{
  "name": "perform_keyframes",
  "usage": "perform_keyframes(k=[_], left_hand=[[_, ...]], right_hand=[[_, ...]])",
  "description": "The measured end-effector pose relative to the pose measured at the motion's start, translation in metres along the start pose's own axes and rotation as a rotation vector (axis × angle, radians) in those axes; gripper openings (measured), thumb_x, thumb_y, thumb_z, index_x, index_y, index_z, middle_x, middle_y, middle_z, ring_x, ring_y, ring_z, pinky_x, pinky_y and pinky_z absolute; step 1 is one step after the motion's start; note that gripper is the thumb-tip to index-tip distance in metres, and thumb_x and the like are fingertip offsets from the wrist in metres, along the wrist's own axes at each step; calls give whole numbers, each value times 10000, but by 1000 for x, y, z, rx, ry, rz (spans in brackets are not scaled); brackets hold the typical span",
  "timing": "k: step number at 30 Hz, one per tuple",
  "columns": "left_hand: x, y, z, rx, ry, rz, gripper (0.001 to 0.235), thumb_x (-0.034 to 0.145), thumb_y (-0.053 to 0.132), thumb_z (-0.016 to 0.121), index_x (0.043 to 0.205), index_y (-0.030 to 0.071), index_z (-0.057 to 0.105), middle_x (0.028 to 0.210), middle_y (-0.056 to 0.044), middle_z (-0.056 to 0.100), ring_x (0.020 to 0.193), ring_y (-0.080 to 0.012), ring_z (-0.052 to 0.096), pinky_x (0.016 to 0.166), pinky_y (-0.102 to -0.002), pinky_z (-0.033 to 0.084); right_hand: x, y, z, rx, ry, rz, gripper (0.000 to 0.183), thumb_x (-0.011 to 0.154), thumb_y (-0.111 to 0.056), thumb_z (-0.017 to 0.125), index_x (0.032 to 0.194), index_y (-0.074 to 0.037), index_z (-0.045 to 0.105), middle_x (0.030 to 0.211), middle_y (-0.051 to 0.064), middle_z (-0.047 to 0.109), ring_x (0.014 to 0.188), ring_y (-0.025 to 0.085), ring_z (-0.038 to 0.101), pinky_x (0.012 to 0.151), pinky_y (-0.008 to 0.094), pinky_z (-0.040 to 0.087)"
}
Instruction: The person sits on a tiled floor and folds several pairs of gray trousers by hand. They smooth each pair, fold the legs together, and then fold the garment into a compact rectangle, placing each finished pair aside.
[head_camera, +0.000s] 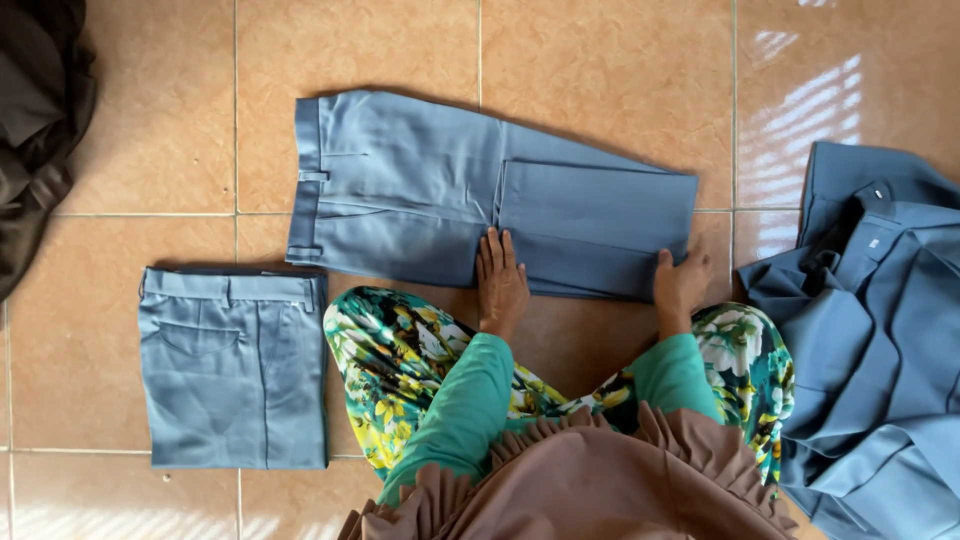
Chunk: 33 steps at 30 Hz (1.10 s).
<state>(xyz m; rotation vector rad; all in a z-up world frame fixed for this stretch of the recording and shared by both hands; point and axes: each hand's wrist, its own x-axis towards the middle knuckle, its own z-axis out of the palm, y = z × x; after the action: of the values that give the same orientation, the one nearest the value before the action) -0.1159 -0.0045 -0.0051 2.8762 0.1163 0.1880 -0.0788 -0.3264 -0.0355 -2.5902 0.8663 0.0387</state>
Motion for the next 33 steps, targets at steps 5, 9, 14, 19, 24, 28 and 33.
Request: perform_keyframes(k=[5, 9, 14, 19, 24, 28, 33], left_hand=[[-6, 0, 11, -18, -16, -5, 777, 963, 314, 574, 1614, 46, 244, 1653, -243, 227, 1500, -425, 304, 1183, -514, 326], [-11, 7, 25, -52, -18, -15, 790, 937, 326, 603, 1596, 38, 276, 1639, -246, 253, 1496, -432, 311, 1185, -510, 331], [-15, 47, 36, -200, -132, 26, 675, 972, 319, 584, 1532, -12, 406, 1586, -303, 306, 1442, -493, 368, 1113, -535, 419], [-2, 126, 33, -361, -495, 4, 660, 1027, 401, 462, 1579, 81, 293, 1613, -310, 169, 1439, -497, 265, 1074, -607, 376], [9, 196, 40, -504, -674, 61, 628, 1035, 431, 394, 1564, 99, 335, 1558, -383, 245, 1301, -579, 397, 1050, -630, 379], [18, 223, 83, -929, -794, 46, 664, 1021, 637, 353, 1506, 202, 485, 1414, -244, 490, 1203, -479, 565, 979, -547, 472], [47, 197, 103, -1391, -988, -348, 816, 951, 811, 537, 1210, 54, 697, 1053, -243, 685, 1020, -354, 675, 813, -435, 578]], right_hand=[[41, 50, 17, 379, -214, 175, 817, 869, -416, 904, 1540, -213, 484, 1281, 195, 651, 1192, 381, 635, 877, 588, 518], [14, 10, -54, 1031, -372, 337, 592, 832, -258, 900, 1365, -182, 654, 997, 114, 687, 862, 270, 739, 648, 397, 588], [8, -16, -136, 1333, -392, 337, 553, 879, -181, 819, 1401, -210, 639, 1084, 33, 751, 928, 183, 789, 804, 270, 644], [-35, -94, -263, 1224, -309, 316, 325, 866, -239, 719, 1185, -190, 690, 910, -76, 653, 709, 73, 610, 522, 205, 437], [-43, -120, -302, 1339, -261, 208, 421, 826, -183, 737, 1234, -89, 698, 940, 0, 707, 765, 139, 663, 652, 238, 539], [-45, -136, -287, 1389, -205, 93, 404, 785, -91, 776, 1186, -78, 733, 889, 57, 727, 730, 175, 708, 643, 268, 588], [-58, -159, -238, 1427, -219, 7, 463, 738, -3, 817, 1194, -23, 741, 859, 134, 744, 721, 244, 762, 636, 338, 645]])
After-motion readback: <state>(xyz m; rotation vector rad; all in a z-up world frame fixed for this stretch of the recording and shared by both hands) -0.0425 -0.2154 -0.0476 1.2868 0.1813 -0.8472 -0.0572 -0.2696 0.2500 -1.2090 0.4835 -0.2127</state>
